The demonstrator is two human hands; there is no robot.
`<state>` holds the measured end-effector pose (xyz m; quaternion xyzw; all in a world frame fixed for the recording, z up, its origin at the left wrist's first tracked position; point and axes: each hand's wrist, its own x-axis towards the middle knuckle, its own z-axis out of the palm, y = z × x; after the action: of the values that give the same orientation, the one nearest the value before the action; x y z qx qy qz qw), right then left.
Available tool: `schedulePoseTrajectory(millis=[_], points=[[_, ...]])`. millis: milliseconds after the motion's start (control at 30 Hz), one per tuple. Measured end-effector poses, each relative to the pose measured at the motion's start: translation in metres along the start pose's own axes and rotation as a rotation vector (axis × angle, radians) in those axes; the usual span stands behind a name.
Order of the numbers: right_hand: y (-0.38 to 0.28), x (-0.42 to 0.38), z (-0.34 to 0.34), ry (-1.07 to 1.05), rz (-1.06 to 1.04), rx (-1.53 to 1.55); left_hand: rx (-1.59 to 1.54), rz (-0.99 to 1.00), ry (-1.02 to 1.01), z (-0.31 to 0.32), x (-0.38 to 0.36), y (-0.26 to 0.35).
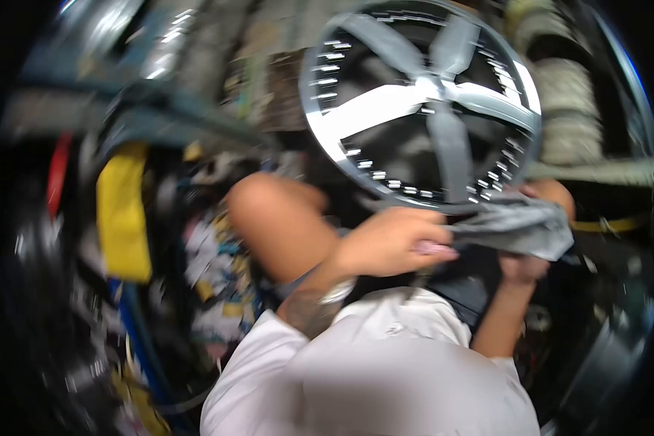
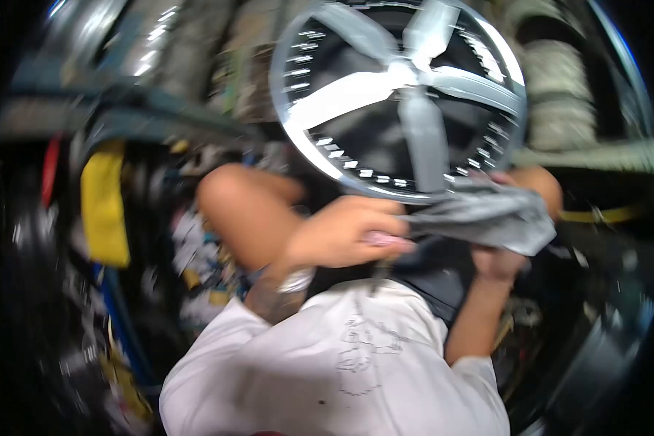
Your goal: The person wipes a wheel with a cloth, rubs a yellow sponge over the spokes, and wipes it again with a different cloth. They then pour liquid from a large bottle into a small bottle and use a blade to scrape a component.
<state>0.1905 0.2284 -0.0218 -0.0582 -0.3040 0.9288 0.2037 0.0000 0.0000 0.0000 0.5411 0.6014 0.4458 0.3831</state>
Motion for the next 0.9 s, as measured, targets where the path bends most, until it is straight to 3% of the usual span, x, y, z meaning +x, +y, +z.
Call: schedulePoseTrajectory(millis=[33, 67, 100, 167, 267, 333, 400, 433, 467, 533, 667, 767, 833, 900], points=[[-0.010, -0.003, -0.010, 0.066, 0.005, 0.022, 0.003, 0.024, 0.084, 0.021, 0.016, 0.005], [-0.017, -0.005, -0.017, 0.270, -0.044, 0.027, 0.034, 0.008, 0.098, 0.038, 0.032, 0.007], [0.062, 0.021, -0.020, 0.157, -0.029, 0.054, 0.156, -0.016, 0.122, -0.009, -0.018, -0.012], [0.034, -0.006, -0.030, 0.253, 0.017, -0.266, 0.054, -0.028, 0.151, 0.030, -0.012, -0.012], [0.008, 0.000, -0.054, 0.086, -0.061, -0.865, -0.066, -0.046, 0.258, 0.036, -0.024, -0.018], [-0.026, 0.006, -0.076, -0.018, -0.108, -1.119, -0.215, -0.064, 0.219, 0.031, -0.045, -0.002], [-0.036, 0.010, -0.087, -0.089, -0.023, -0.817, -0.272, 0.009, 0.214, 0.035, -0.061, 0.007], [-0.033, 0.015, -0.088, -0.104, -0.128, -1.063, -0.233, -0.002, 0.239, 0.038, -0.066, 0.010], [-0.024, 0.016, -0.089, -0.236, -0.188, -0.820, -0.193, -0.008, 0.263, 0.039, -0.070, 0.013], [-0.007, 0.017, -0.067, -0.348, -0.190, -0.639, -0.077, -0.065, 0.363, 0.035, -0.080, 0.024], [0.012, -0.014, -0.079, -0.158, -0.059, -0.752, -0.027, -0.040, 0.665, 0.021, -0.117, 0.030], [0.030, -0.018, -0.074, 0.072, 0.100, -0.292, 0.053, 0.028, 0.888, 0.026, -0.147, 0.032], [0.036, -0.013, -0.085, 0.231, 0.062, -0.349, 0.041, 0.005, 0.897, 0.032, -0.161, 0.033], [0.028, -0.007, -0.078, -0.037, 0.076, -0.680, 0.056, -0.016, 0.883, 0.039, -0.167, 0.035]])
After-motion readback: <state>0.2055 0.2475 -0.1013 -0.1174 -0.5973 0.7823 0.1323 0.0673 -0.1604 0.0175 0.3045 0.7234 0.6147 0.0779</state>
